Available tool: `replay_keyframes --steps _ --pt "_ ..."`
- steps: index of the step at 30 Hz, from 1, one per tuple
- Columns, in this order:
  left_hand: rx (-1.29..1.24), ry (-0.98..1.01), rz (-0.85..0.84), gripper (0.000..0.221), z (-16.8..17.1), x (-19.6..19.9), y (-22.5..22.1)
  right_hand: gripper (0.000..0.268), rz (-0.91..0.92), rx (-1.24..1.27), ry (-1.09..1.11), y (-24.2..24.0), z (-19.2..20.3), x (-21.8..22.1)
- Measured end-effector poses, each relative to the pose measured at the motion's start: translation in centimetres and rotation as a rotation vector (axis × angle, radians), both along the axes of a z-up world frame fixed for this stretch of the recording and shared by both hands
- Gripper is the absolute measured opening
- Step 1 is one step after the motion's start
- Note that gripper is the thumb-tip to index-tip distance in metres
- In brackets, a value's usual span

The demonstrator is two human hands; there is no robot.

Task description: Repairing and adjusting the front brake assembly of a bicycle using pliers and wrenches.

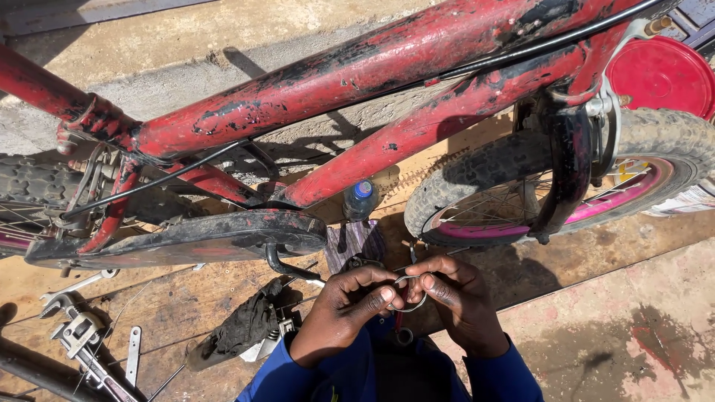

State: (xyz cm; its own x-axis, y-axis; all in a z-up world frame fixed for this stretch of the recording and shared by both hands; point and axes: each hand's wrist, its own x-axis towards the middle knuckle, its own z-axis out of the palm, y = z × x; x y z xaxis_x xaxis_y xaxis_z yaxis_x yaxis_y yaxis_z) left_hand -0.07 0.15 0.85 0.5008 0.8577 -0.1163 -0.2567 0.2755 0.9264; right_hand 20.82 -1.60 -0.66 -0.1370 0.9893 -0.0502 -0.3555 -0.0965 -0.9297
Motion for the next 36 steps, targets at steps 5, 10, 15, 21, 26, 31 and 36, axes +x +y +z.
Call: replay_keyframes --steps 5,10,15,21,26,31,36 --pt "0.047 0.032 -0.006 0.015 0.6 0.0 -0.1 0.02 0.008 -0.012 0.007 -0.1 0.1 0.0" --pt "0.086 0.078 0.018 0.011 0.8 0.0 -0.1 0.022 0.013 -0.011 0.076 0.0 0.0 -0.1" --pt "0.17 0.131 0.024 0.006 1.5 -0.1 0.0 0.02 -0.014 -0.012 0.121 -0.1 -0.5 0.1" --pt "0.526 0.259 0.039 0.009 1.7 -0.2 0.3 0.019 -0.075 -0.15 -0.057 -0.1 -0.3 -0.1" --pt "0.703 0.343 0.014 0.006 1.9 -0.6 0.6 0.023 -0.01 -0.277 0.043 0.0 -1.1 0.8" --pt "0.87 0.378 -0.031 0.004 2.3 -0.8 0.8 0.02 0.007 -0.396 0.05 0.0 -1.4 1.3" --pt "0.849 0.422 -0.074 0.007 1.9 -0.9 0.8 0.025 0.058 -0.42 0.038 0.1 -1.1 1.4"
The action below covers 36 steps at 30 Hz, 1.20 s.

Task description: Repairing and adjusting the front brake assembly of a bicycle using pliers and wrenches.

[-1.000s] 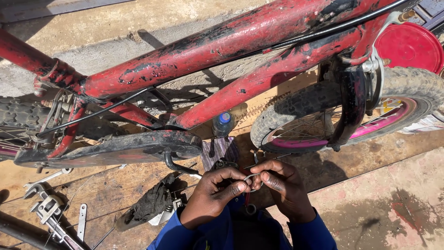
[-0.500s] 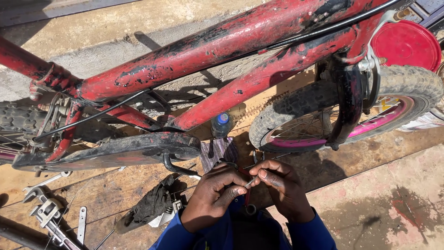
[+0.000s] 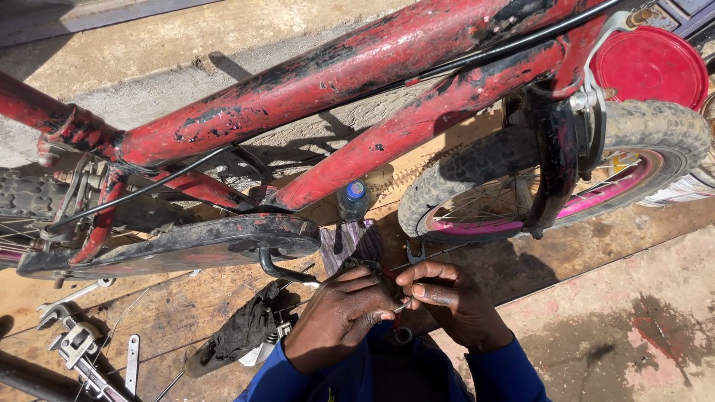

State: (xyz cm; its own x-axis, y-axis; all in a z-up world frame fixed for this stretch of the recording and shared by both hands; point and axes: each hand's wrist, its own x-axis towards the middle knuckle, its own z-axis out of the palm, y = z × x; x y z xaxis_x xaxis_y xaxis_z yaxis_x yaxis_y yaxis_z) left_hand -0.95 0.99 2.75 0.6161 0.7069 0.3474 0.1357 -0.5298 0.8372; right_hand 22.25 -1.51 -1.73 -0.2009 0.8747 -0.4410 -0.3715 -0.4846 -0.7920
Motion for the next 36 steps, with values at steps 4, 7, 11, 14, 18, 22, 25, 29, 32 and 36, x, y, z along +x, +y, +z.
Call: replay_keyframes --steps 4,7,11,14,18,22,25,29,32,36 --pt "-0.202 -0.012 0.159 0.006 0.3 1.0 -0.5 0.031 -0.131 0.126 0.132 -0.1 -0.9 -1.0" --pt "-0.264 -0.081 0.21 0.004 -0.3 1.4 -0.5 0.034 -0.146 0.215 0.143 -0.1 -0.8 -1.1" --pt "-0.348 -0.072 0.232 0.009 -0.9 1.2 -0.6 0.034 -0.115 0.314 0.146 -0.1 0.0 -1.0" --pt "-0.382 -0.08 0.233 0.008 -0.9 1.1 -0.6 0.033 -0.103 0.293 0.082 -0.1 0.1 -1.0" --pt "-0.368 -0.087 0.246 0.009 -0.8 1.2 -0.6 0.027 -0.046 0.28 -0.095 0.0 0.5 -1.2" --pt "-0.434 -0.065 0.264 0.008 -0.7 1.1 -0.6 0.021 -0.026 0.275 -0.14 0.1 0.9 -1.5" --pt "-0.44 -0.08 0.279 0.012 -0.7 1.1 -0.6 0.022 0.003 0.284 -0.227 0.1 1.1 -1.7" --pt "-0.449 -0.09 0.313 0.014 -0.9 1.2 -0.7 0.023 -0.018 0.277 -0.169 0.1 1.1 -1.9" --pt "-0.457 -0.076 0.334 0.014 -0.9 1.2 -0.7 0.021 0.004 0.26 -0.214 0.1 1.2 -1.9" --pt "-0.454 -0.091 0.307 0.013 -0.7 1.3 -0.7 0.02 0.013 0.275 -0.23 -0.1 0.9 -1.8"
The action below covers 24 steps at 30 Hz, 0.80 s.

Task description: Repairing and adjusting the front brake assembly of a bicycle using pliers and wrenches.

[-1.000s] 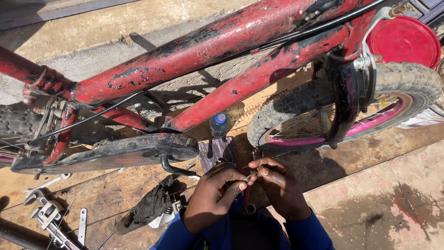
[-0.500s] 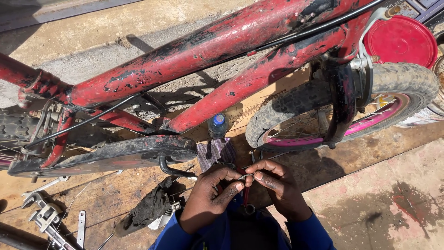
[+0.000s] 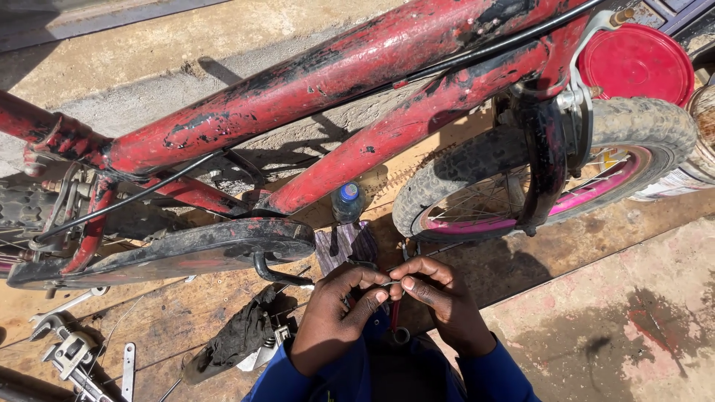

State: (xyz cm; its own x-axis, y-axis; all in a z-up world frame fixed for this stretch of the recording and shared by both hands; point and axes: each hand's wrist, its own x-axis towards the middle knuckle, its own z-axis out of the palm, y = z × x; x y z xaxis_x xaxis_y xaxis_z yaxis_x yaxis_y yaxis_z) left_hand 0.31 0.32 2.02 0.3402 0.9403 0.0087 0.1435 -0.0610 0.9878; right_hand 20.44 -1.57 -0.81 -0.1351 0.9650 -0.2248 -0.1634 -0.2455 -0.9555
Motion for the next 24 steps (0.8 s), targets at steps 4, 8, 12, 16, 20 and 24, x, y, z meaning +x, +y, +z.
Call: replay_keyframes --steps 4,8,12,16,20,24 --pt "0.005 -0.011 -0.034 0.011 -0.9 -0.2 -0.1 0.02 -0.038 -0.003 0.044 -0.4 -0.6 0.1" --pt "0.143 -0.081 -0.128 0.003 -0.3 -0.4 0.0 0.03 0.008 -0.036 0.303 -0.6 -0.5 0.3" --pt "0.295 -0.092 -0.227 0.005 -0.8 -0.6 0.1 0.029 0.102 -0.062 0.437 -1.1 -0.4 0.6" --pt "0.208 -0.047 -0.126 0.006 -1.0 -0.4 -0.5 0.02 0.018 -0.015 0.366 -1.5 -0.8 0.3" --pt "-0.019 0.031 -0.004 0.008 -1.8 -0.6 -0.9 0.035 -0.015 -0.096 0.047 -1.9 0.2 -0.2" --pt "-0.103 0.107 0.045 0.012 -1.9 -1.0 -1.2 0.038 -0.004 -0.173 -0.128 -2.1 1.2 -1.0"
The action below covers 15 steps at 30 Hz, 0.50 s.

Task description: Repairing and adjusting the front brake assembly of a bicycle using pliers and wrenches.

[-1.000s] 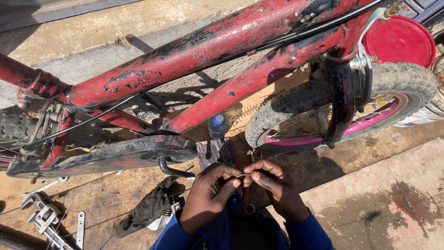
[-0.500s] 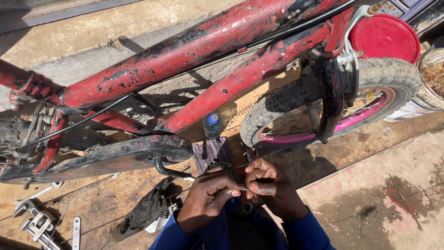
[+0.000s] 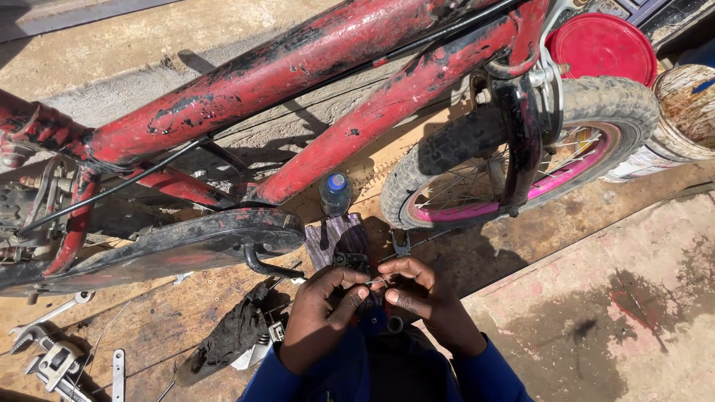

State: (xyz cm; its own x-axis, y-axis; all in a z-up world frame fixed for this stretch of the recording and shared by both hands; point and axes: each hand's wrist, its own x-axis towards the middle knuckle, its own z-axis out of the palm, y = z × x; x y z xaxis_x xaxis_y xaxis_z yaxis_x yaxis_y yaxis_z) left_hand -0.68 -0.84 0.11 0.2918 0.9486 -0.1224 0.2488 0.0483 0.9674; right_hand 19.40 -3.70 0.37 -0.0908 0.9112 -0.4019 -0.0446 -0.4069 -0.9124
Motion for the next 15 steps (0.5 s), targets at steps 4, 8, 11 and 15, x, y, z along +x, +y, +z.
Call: replay_keyframes --steps 4,8,11,15 --pt "0.057 0.016 -0.012 0.015 -0.9 -0.2 -0.4 0.037 0.038 -0.026 -0.195 -0.4 -0.9 -0.1" --pt "-0.003 0.054 -0.031 0.022 -1.5 -0.1 -0.8 0.032 0.032 -0.012 -0.191 -1.1 -1.9 -0.2" --pt "-0.007 0.053 -0.055 0.024 -2.1 -0.4 -1.4 0.03 -0.009 -0.034 -0.158 -1.5 -2.1 -0.6" --pt "0.055 0.05 -0.004 0.023 -2.5 -1.4 -1.9 0.029 -0.033 0.013 -0.179 -2.2 -3.9 -0.5"
